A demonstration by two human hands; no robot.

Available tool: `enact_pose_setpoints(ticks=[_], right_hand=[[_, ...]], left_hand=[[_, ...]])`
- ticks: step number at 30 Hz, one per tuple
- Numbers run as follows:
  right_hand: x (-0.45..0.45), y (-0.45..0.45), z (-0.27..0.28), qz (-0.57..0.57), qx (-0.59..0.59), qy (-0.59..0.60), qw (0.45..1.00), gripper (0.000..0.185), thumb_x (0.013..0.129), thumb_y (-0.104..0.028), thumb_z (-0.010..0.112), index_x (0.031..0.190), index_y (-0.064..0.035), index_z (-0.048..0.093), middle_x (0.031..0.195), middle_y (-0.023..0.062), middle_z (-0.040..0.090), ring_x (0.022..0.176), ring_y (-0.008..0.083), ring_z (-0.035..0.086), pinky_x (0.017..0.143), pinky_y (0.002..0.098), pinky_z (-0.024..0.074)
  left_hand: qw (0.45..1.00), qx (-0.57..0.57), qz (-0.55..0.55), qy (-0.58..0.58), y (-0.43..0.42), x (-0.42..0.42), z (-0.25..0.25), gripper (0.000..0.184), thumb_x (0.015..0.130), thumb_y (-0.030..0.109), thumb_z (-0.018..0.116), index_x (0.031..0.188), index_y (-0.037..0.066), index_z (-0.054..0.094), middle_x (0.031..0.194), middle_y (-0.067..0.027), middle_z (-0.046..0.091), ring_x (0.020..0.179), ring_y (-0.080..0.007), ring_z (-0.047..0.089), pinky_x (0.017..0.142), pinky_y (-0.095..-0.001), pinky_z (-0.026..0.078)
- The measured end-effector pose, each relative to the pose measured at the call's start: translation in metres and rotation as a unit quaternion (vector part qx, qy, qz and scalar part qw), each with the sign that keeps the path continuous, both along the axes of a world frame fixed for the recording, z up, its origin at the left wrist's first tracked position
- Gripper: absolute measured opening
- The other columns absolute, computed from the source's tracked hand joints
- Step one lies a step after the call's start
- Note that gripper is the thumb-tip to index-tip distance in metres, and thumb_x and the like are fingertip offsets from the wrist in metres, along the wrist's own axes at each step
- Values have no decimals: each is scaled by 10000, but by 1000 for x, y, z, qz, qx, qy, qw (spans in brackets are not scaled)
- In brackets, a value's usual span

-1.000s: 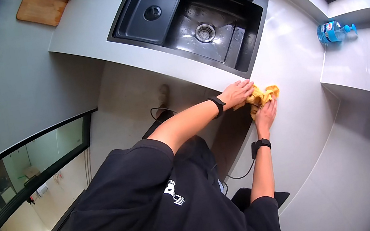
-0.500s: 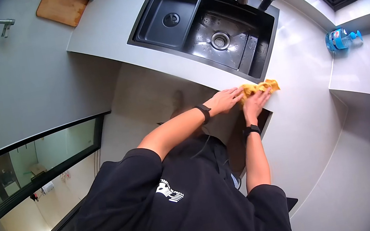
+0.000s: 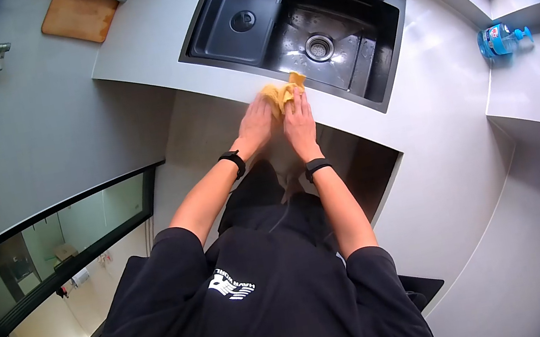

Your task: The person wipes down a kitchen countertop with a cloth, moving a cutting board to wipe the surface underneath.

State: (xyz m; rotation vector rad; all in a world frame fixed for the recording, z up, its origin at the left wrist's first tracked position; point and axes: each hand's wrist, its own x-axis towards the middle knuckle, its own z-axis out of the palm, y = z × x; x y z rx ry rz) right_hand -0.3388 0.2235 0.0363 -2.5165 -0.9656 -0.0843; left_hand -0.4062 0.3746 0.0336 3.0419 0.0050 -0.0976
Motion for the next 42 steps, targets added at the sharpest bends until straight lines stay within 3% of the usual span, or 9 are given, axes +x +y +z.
enact_pose_setpoints(ticks=[5,9,15,18,25,31,35,38,42], right_hand=[[23,-82,0,-35,-69,-32,996,425,906,-87,532,1311,34,567,1525,209,406,1394,389,409,1122,458,382],[37,-173,0,-127,-129,-48,982,403,933,-70,498,1315,47,554,1512,202,423,1395,380,409,1138,445,371],[34,-310,0,-261,-240,-23,935,427,923,-76,554,1329,55,515,1525,229,383,1428,416,335,1172,457,324],[37,-321,11,-246,-199,38,948,480,912,-55,561,1365,76,471,1547,240,343,1454,421,281,1199,477,275],[26,-234,1,-90,-157,16,983,544,916,-60,560,1400,133,403,1558,279,306,1478,419,242,1215,512,197],[17,-97,17,48,-160,2,986,668,882,-249,657,1372,146,431,1567,265,301,1490,394,234,1222,486,174],[21,5,14,158,-163,-27,974,643,870,-302,675,1338,100,494,1558,249,338,1484,356,272,1198,469,226],[28,83,12,221,-160,-55,960,602,864,-325,673,1309,57,538,1541,230,380,1460,335,319,1166,453,274],[32,181,6,283,-158,-89,942,548,864,-334,655,1284,10,581,1507,199,439,1419,317,377,1126,443,327]], left_hand=[[994,41,-101,-12,-60,39,-4,682,865,187,554,1442,-126,370,1565,-262,310,1503,-371,230,1211,-427,253],[983,-68,-160,-51,-137,68,-2,620,893,163,478,1414,-163,398,1581,-283,268,1485,-401,255,1192,-446,282],[965,-118,-217,-92,-263,94,-28,618,932,207,452,1463,-102,386,1604,-234,261,1512,-359,205,1214,-438,229],[973,-56,-208,-80,-287,100,-21,627,949,259,453,1496,-40,378,1612,-190,271,1516,-329,204,1230,-436,177],[966,-117,-185,-140,-202,80,-25,636,919,206,480,1493,-47,373,1603,-171,296,1512,-308,223,1232,-422,191],[977,-78,-144,-134,-61,36,-27,610,901,191,472,1451,-68,427,1611,-191,270,1518,-314,219,1232,-424,198],[992,-40,-57,-104,40,10,-12,623,911,214,464,1456,-81,406,1608,-195,278,1514,-312,227,1216,-424,232],[999,22,10,-40,106,-3,-18,608,934,226,418,1465,-70,404,1635,-181,225,1530,-305,173,1238,-426,161],[992,67,102,21,188,-8,-2,746,847,234,563,1468,-117,344,1596,-227,280,1515,-330,202,1225,-436,202]])
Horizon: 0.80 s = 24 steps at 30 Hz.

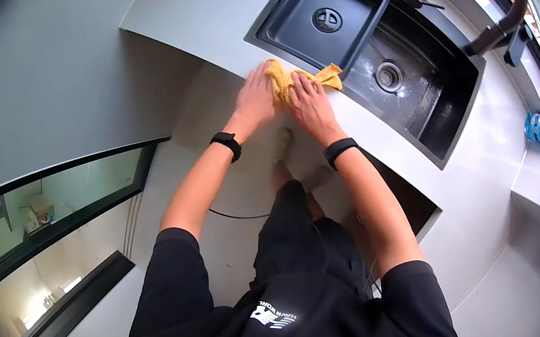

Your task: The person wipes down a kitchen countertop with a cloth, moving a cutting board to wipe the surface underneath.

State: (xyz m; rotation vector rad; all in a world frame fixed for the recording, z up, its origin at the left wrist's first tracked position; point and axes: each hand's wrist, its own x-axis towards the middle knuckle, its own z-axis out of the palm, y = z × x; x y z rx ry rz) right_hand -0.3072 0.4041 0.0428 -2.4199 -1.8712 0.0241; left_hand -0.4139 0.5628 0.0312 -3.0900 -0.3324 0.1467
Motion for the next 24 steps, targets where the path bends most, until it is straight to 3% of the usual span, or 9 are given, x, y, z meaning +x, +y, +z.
enact_pose_setpoints(ticks=[3,5,8,10,15,16,19,20,24], right_hand=[[-2,56,-10,13,21,-6,1000,518,861,-333,650,1265,-11,607,1481,185,474,1403,300,394,1103,441,352],[-7,73,-17,2,58,-14,998,449,883,-280,612,1236,-2,630,1470,190,484,1397,352,396,1131,465,341],[-10,66,-20,-16,107,-9,994,376,899,-201,559,1198,11,645,1454,200,494,1384,421,397,1167,486,319],[-7,43,-16,-10,102,-12,995,371,892,-194,560,1189,9,647,1444,203,501,1389,414,397,1165,477,326],[0,-60,-9,-37,103,-11,994,343,854,-165,601,1146,7,656,1419,186,521,1392,382,412,1165,450,338],[1,-86,-9,-50,102,-3,994,344,850,-164,609,1143,8,655,1425,179,518,1396,378,408,1165,450,338],[2,-173,-6,-94,83,14,992,351,835,-168,633,1137,11,654,1443,164,503,1411,367,393,1166,451,337],[2,-203,-4,-111,71,14,991,357,828,-172,643,1135,11,654,1451,162,496,1417,364,385,1167,452,336],[-2,-320,3,-202,9,14,979,393,800,-182,684,1141,11,653,1487,161,455,1444,357,346,1173,455,328]], left_hand=[[995,39,51,70,40,6,13,743,852,238,564,1464,-121,344,1598,-239,265,1512,-346,198,1231,-436,186],[990,46,61,116,53,12,21,726,862,242,561,1457,-122,358,1599,-260,244,1501,-383,206,1235,-445,166],[995,11,70,65,48,10,7,768,869,224,560,1477,-147,274,1602,-291,185,1512,-405,154,1238,-456,166],[1000,-10,-3,7,38,7,0,772,845,187,593,1448,-187,289,1577,-322,205,1486,-438,193,1230,-459,191],[982,-92,-150,-75,-30,25,-6,757,818,206,583,1413,-204,358,1573,-335,221,1493,-460,165,1221,-509,205],[965,-182,-155,-110,-54,32,0,757,841,71,592,1472,-119,219,1542,-299,258,1465,-457,209,1214,-491,221],[961,-115,-251,-34,-127,51,7,723,834,128,556,1432,-184,296,1560,-318,231,1473,-479,185,1203,-546,222],[954,-104,-276,-54,-153,57,0,684,859,211,506,1399,-196,403,1595,-310,199,1502,-458,143,1207,-535,208],[915,-150,-362,-94,-262,88,-7,660,841,218,509,1351,-197,455,1572,-317,244,1501,-445,171,1215,-531,190]])
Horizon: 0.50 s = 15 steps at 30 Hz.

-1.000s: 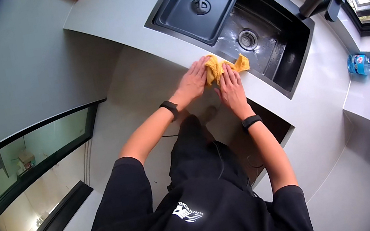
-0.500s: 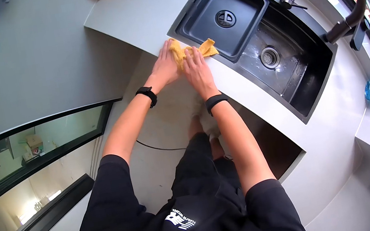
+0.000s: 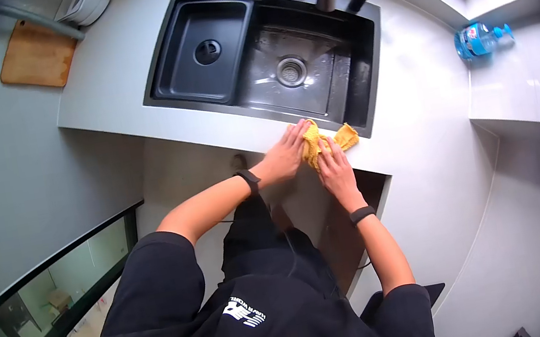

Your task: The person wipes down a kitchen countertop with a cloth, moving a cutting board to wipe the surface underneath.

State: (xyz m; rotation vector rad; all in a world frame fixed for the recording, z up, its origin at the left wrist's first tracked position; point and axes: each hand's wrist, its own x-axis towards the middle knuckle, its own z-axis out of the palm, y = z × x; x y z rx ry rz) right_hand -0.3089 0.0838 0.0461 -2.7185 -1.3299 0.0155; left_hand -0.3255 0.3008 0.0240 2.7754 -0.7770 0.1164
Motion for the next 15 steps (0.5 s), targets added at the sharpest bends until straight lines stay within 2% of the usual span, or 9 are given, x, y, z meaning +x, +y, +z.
enact_pose_setpoints(ticks=[2,5,8,9,11,12,13,14,15], right_hand=[[1,-59,1,-70,-28,4,997,441,798,-177,715,1179,32,634,1522,160,412,1461,367,309,1178,448,319],[12,-139,4,-207,-25,13,978,462,871,-202,704,1224,73,589,1535,184,388,1457,401,293,1181,456,302],[35,-199,15,-341,-7,46,939,467,927,-222,666,1297,41,555,1516,209,403,1439,425,306,1170,470,302],[44,-209,24,-373,3,51,927,467,934,-219,660,1318,23,549,1507,213,413,1429,433,318,1164,474,308],[59,-206,73,-375,18,28,926,466,939,-200,650,1351,-12,542,1457,213,476,1382,420,399,1133,473,354],[65,-193,109,-367,88,5,926,469,936,-188,652,1355,-10,538,1424,211,509,1339,407,456,1110,471,382],[65,-172,152,-359,160,-18,919,473,933,-175,654,1360,-9,535,1392,209,543,1295,394,512,1087,468,411],[60,-149,204,-348,225,-49,909,450,935,-155,657,1348,-11,549,1363,183,579,1234,335,584,1044,444,468],[50,-129,251,-284,337,-41,897,478,960,-141,628,1408,-42,494,1374,169,577,1236,303,595,1038,424,494]], left_hand=[[998,-53,-43,-17,-57,19,1,691,807,216,542,1337,-217,446,1557,-329,266,1497,-449,191,1216,-522,198],[993,-84,-88,-12,-143,51,-5,727,802,254,569,1380,-166,436,1561,-307,280,1489,-413,235,1214,-489,221],[988,-119,-57,76,-202,80,1,767,778,277,592,1429,-94,428,1578,-260,286,1485,-390,249,1205,-478,243],[988,-122,-48,84,-210,87,9,758,781,276,607,1428,-81,438,1583,-244,288,1484,-397,244,1198,-482,256],[986,-76,-103,110,-203,95,40,726,799,255,618,1424,-72,446,1580,-245,290,1483,-398,244,1188,-484,274],[985,-83,-118,95,-195,92,52,691,815,222,620,1424,-56,450,1558,-234,337,1478,-407,251,1181,-477,282],[989,-68,-129,12,-184,85,60,504,826,191,620,1280,-26,588,1437,-218,499,1350,-400,456,1087,-445,410],[981,-57,-158,95,-167,78,79,367,829,202,618,1128,-8,651,1290,-204,594,1198,-377,561,989,-433,471],[964,-43,-187,182,-145,69,104,267,833,213,617,977,10,713,1143,-191,688,1046,-355,665,891,-421,533]])
